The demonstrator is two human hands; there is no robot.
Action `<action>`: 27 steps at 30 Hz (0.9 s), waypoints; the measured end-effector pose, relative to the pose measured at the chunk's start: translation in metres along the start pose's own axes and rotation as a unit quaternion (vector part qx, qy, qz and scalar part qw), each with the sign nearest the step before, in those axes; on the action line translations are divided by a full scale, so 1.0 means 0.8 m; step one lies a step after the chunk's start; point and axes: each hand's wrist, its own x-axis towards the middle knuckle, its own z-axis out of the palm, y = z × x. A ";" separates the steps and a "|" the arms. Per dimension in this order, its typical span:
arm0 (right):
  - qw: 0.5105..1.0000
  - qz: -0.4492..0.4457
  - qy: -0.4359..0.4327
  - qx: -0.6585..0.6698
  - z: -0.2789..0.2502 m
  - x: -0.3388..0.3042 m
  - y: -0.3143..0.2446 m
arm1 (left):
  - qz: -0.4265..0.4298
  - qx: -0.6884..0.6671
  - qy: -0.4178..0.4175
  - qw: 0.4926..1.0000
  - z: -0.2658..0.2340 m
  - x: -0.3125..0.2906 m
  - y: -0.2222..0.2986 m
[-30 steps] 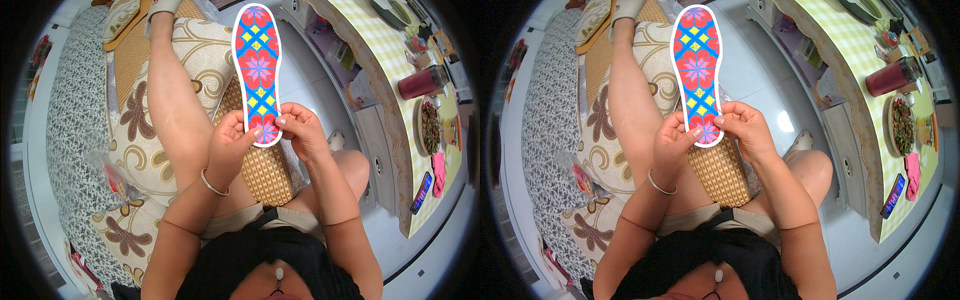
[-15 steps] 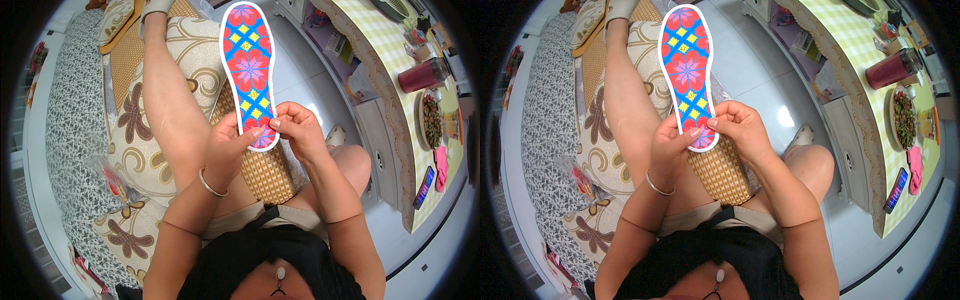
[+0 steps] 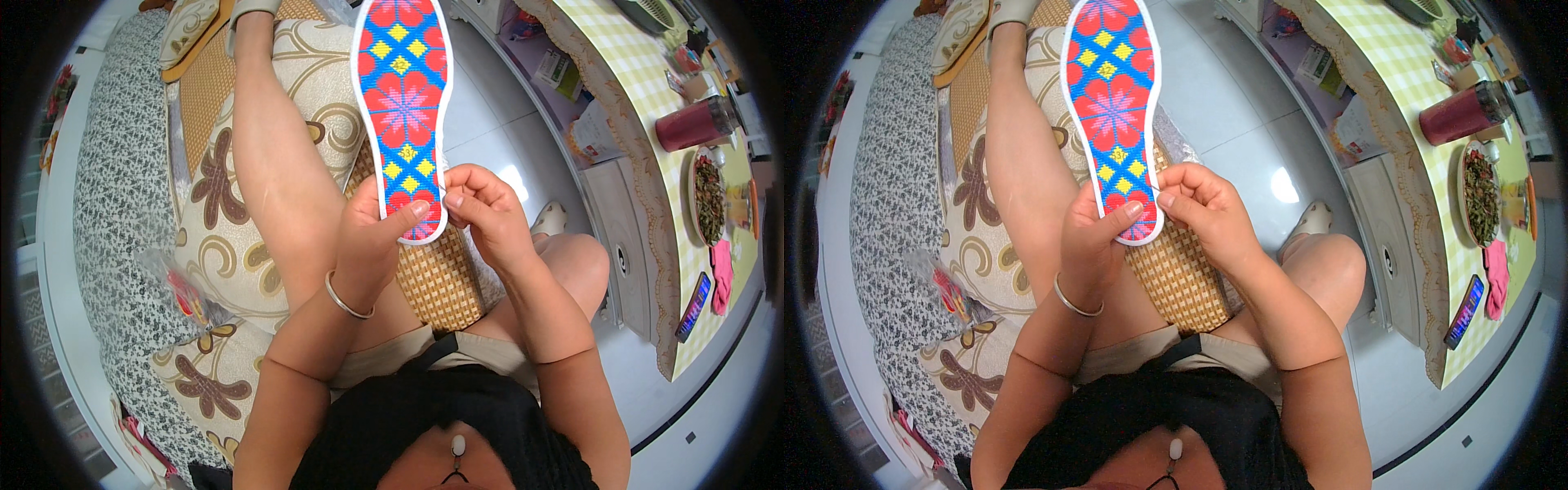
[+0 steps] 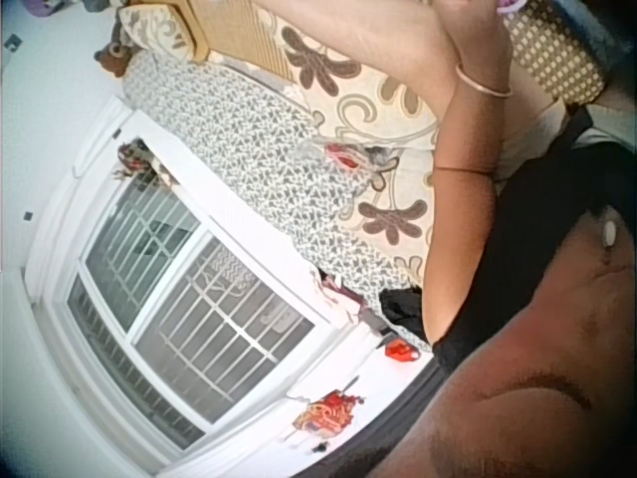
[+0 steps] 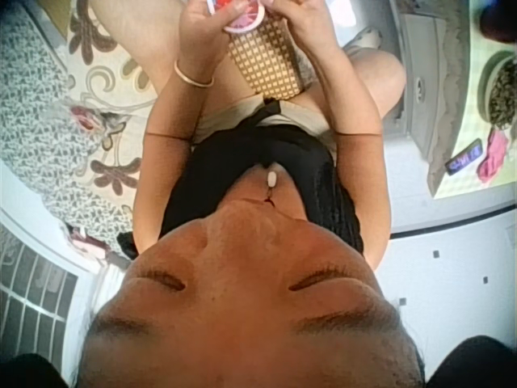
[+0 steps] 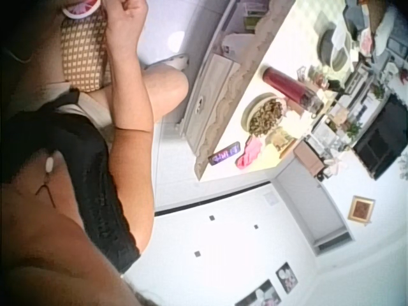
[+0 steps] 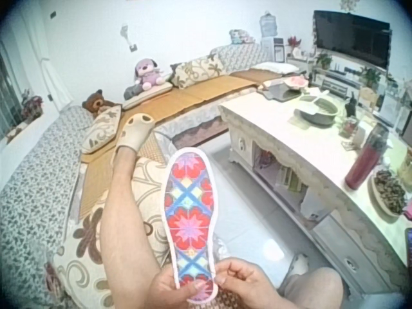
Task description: The person sews a colorful patterned insole by hand using a needle and red thread.
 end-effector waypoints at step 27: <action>0.957 -0.128 0.067 -0.253 -0.009 0.004 0.006 | -0.022 -0.069 -0.019 0.997 -0.001 0.004 0.002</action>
